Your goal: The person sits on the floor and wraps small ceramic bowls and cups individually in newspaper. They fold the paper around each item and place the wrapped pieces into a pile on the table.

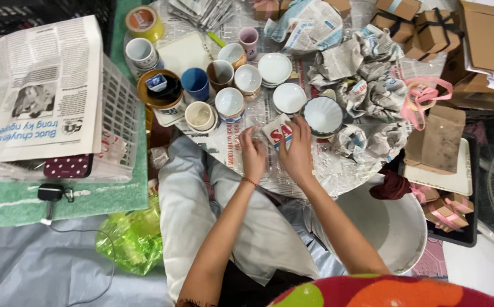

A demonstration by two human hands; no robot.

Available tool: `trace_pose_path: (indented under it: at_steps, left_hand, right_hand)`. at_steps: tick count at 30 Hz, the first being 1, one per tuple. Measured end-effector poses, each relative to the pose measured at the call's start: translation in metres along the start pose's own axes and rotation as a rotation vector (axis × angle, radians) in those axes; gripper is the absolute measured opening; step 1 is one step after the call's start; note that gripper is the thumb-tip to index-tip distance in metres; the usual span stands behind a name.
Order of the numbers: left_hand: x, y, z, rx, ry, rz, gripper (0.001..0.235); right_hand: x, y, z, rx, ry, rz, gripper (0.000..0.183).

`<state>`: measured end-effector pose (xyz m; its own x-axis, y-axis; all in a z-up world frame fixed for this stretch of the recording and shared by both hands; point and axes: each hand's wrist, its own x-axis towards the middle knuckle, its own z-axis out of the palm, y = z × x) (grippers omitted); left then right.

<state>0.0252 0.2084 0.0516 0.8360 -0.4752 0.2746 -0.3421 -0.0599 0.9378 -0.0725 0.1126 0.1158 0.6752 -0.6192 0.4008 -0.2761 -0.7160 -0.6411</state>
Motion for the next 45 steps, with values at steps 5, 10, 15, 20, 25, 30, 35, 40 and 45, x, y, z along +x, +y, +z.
trace_pose_path:
  at_steps: [5,10,15,20,25,30,35,40,45]
  left_hand:
    - [0.000,-0.004,-0.011,0.052,-0.081,0.013,0.041]
    - [-0.006,0.004,-0.007,0.267,-0.109,0.200,0.040]
    - [-0.013,-0.029,0.001,0.246,-0.178,0.188,0.038]
    - [-0.013,-0.072,0.025,0.092,-0.280,0.145,0.038]
    - [-0.012,-0.089,0.013,-0.339,-0.267,-0.143,0.043]
    - [-0.020,-0.096,-0.008,-0.665,-0.223,-0.492,0.034]
    - [-0.025,-0.094,-0.014,-0.534,-0.285,-0.524,0.026]
    - [-0.024,-0.094,-0.012,-0.525,-0.278,-0.394,0.027]
    - [-0.027,-0.095,-0.004,-0.509,-0.220,-0.325,0.026]
  right_hand:
    - [-0.043,0.003,0.017,-0.256,0.091,0.182,0.067]
    - [-0.061,0.015,0.023,-0.303,0.182,0.214,0.083]
    - [-0.069,0.035,0.036,-0.371,0.230,0.062,0.067]
    - [-0.084,0.052,0.043,-0.086,0.099,-0.072,0.043]
    - [-0.082,0.036,0.034,0.275,0.038,-0.177,0.049]
    - [-0.077,0.010,0.015,0.137,0.006,-0.162,0.048]
    - [-0.071,-0.001,0.013,0.162,0.014,-0.089,0.056]
    - [-0.074,0.017,0.022,0.194,0.052,0.007,0.039]
    - [-0.075,0.032,0.030,0.321,0.197,0.118,0.031]
